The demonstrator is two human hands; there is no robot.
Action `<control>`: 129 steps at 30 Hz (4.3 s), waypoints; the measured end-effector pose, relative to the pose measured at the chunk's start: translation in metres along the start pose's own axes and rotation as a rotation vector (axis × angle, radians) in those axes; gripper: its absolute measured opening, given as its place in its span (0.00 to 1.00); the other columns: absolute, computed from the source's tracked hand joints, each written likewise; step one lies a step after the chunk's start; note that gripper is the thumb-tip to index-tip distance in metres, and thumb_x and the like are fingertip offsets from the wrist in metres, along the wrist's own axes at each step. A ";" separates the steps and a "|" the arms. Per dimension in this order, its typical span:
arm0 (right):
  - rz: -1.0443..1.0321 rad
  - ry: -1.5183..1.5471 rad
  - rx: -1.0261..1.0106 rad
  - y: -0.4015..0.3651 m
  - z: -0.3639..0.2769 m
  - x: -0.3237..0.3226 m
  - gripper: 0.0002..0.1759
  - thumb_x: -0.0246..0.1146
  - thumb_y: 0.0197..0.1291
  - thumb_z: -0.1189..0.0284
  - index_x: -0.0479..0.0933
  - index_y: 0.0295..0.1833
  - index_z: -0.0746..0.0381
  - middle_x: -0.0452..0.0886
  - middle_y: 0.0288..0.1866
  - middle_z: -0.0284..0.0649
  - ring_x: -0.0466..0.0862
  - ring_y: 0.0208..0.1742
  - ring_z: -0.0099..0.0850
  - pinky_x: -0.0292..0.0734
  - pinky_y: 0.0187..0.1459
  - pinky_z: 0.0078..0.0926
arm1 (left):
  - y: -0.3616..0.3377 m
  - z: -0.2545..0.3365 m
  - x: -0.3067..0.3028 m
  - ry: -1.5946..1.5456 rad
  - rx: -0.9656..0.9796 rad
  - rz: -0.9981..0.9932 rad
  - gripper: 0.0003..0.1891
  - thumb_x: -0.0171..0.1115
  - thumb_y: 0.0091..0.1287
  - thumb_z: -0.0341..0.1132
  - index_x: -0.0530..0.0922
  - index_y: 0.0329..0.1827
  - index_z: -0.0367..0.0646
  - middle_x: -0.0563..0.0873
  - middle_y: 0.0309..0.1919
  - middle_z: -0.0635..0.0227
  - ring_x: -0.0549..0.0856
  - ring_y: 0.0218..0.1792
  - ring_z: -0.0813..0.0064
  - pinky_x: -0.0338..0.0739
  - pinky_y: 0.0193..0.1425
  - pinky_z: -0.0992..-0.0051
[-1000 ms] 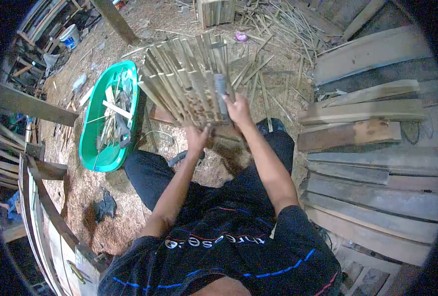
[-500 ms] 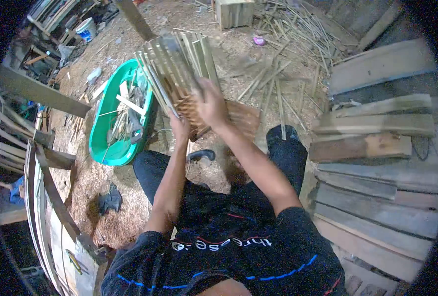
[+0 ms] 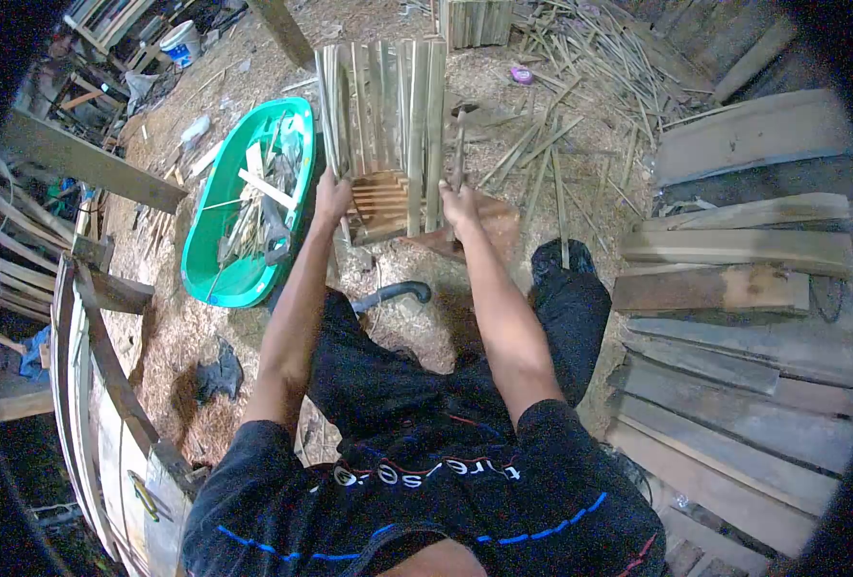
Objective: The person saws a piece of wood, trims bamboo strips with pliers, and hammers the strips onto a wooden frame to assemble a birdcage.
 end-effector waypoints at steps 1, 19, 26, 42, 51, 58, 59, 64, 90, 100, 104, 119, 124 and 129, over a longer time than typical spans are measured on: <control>0.021 0.040 0.002 -0.001 0.000 -0.003 0.16 0.63 0.66 0.65 0.79 0.53 0.64 0.84 0.43 0.35 0.80 0.42 0.25 0.73 0.46 0.26 | 0.008 0.001 0.000 0.011 0.017 -0.003 0.30 0.50 0.61 0.29 0.64 0.69 0.32 0.83 0.35 0.35 0.83 0.42 0.38 0.76 0.47 0.55; 0.283 0.005 -0.113 0.007 -0.063 -0.078 0.14 0.64 0.62 0.68 0.80 0.46 0.68 0.84 0.36 0.44 0.83 0.37 0.33 0.76 0.40 0.31 | 0.085 -0.021 0.106 0.112 -0.140 -0.314 0.15 0.55 0.61 0.37 0.81 0.38 0.32 0.85 0.26 0.47 0.88 0.33 0.56 0.78 0.35 0.61; 0.454 -0.326 -0.121 0.024 -0.078 -0.077 0.13 0.64 0.62 0.66 0.82 0.45 0.66 0.86 0.35 0.47 0.85 0.38 0.36 0.76 0.43 0.35 | 0.066 -0.027 0.097 -0.091 -0.052 0.023 0.25 0.55 0.66 0.46 0.80 0.36 0.24 0.84 0.23 0.46 0.87 0.27 0.55 0.78 0.33 0.60; 0.392 -0.320 0.052 0.053 -0.086 -0.072 0.21 0.63 0.60 0.65 0.78 0.48 0.75 0.83 0.46 0.61 0.84 0.51 0.51 0.76 0.53 0.40 | 0.062 0.050 0.069 -0.036 0.045 -0.167 0.23 0.43 0.65 0.31 0.66 0.63 0.33 0.81 0.47 0.33 0.80 0.51 0.36 0.73 0.57 0.51; 0.439 -0.342 0.069 0.053 -0.090 -0.076 0.23 0.64 0.57 0.66 0.78 0.50 0.76 0.82 0.46 0.62 0.84 0.49 0.49 0.77 0.51 0.39 | 0.091 0.025 0.099 0.006 0.033 -0.282 0.25 0.47 0.60 0.30 0.69 0.63 0.33 0.80 0.50 0.36 0.80 0.55 0.41 0.73 0.60 0.55; 0.421 -0.290 0.103 0.063 -0.078 -0.079 0.24 0.63 0.53 0.68 0.77 0.50 0.77 0.81 0.47 0.65 0.84 0.51 0.51 0.78 0.51 0.39 | 0.088 0.032 0.096 -0.045 0.062 -0.307 0.27 0.48 0.61 0.30 0.65 0.65 0.30 0.79 0.51 0.34 0.78 0.56 0.39 0.72 0.63 0.56; 0.428 -0.262 0.084 0.064 -0.072 -0.079 0.24 0.63 0.53 0.68 0.77 0.50 0.79 0.81 0.47 0.65 0.84 0.50 0.51 0.78 0.51 0.39 | 0.089 0.028 0.101 -0.038 0.045 -0.322 0.27 0.49 0.61 0.30 0.64 0.66 0.29 0.78 0.53 0.34 0.78 0.57 0.39 0.71 0.64 0.56; 0.423 -0.227 0.039 0.060 -0.088 -0.075 0.25 0.62 0.52 0.71 0.74 0.50 0.83 0.81 0.45 0.66 0.84 0.48 0.52 0.78 0.50 0.38 | 0.096 0.036 0.107 0.015 0.373 -0.085 0.29 0.55 0.67 0.37 0.62 0.68 0.31 0.64 0.68 0.34 0.67 0.68 0.41 0.65 0.71 0.58; 0.473 -0.180 -0.081 0.026 0.002 -0.126 0.16 0.62 0.61 0.65 0.77 0.48 0.66 0.83 0.41 0.52 0.85 0.40 0.46 0.78 0.43 0.41 | -0.084 0.179 0.074 -0.110 0.777 0.353 0.13 0.57 0.67 0.28 0.77 0.53 0.34 0.83 0.47 0.49 0.81 0.51 0.54 0.72 0.58 0.61; 0.624 -0.815 0.010 -0.073 0.103 -0.294 0.12 0.59 0.58 0.70 0.78 0.45 0.62 0.82 0.41 0.56 0.81 0.47 0.54 0.76 0.46 0.50 | -0.210 0.159 0.323 -0.060 0.883 -0.777 0.19 0.57 0.59 0.24 0.75 0.56 0.40 0.81 0.48 0.51 0.80 0.51 0.47 0.75 0.57 0.57; 0.613 -0.713 0.071 -0.090 0.137 -0.328 0.11 0.58 0.60 0.68 0.80 0.45 0.60 0.83 0.41 0.54 0.82 0.47 0.53 0.75 0.49 0.47 | -0.227 0.144 0.376 -0.260 0.828 -0.765 0.19 0.56 0.60 0.28 0.73 0.56 0.38 0.79 0.55 0.46 0.75 0.60 0.44 0.71 0.64 0.58; 0.750 -0.766 -0.024 -0.116 0.230 -0.300 0.19 0.63 0.43 0.80 0.78 0.45 0.73 0.78 0.43 0.59 0.77 0.49 0.58 0.74 0.53 0.44 | -0.265 0.065 0.460 0.108 0.789 -0.628 0.14 0.58 0.64 0.41 0.76 0.50 0.47 0.78 0.50 0.60 0.75 0.57 0.57 0.64 0.65 0.54; 0.743 -0.600 0.065 -0.111 0.231 -0.304 0.16 0.63 0.45 0.79 0.80 0.44 0.64 0.80 0.41 0.55 0.80 0.45 0.52 0.75 0.47 0.44 | -0.260 0.066 0.467 0.168 0.694 -0.782 0.15 0.62 0.61 0.41 0.77 0.50 0.50 0.78 0.48 0.61 0.75 0.57 0.58 0.65 0.65 0.55; 0.682 -0.448 0.015 -0.112 0.221 -0.298 0.07 0.64 0.51 0.76 0.82 0.38 0.62 0.81 0.32 0.52 0.82 0.38 0.52 0.76 0.42 0.42 | -0.260 0.063 0.472 0.162 0.665 -0.799 0.13 0.63 0.58 0.38 0.79 0.47 0.51 0.78 0.46 0.62 0.76 0.57 0.58 0.65 0.64 0.56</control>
Point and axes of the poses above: each hand's wrist, its own y-axis towards the middle knuckle, its own x-axis out of the palm, z = x × y, the point moved 8 cm from there along y, towards the middle knuckle
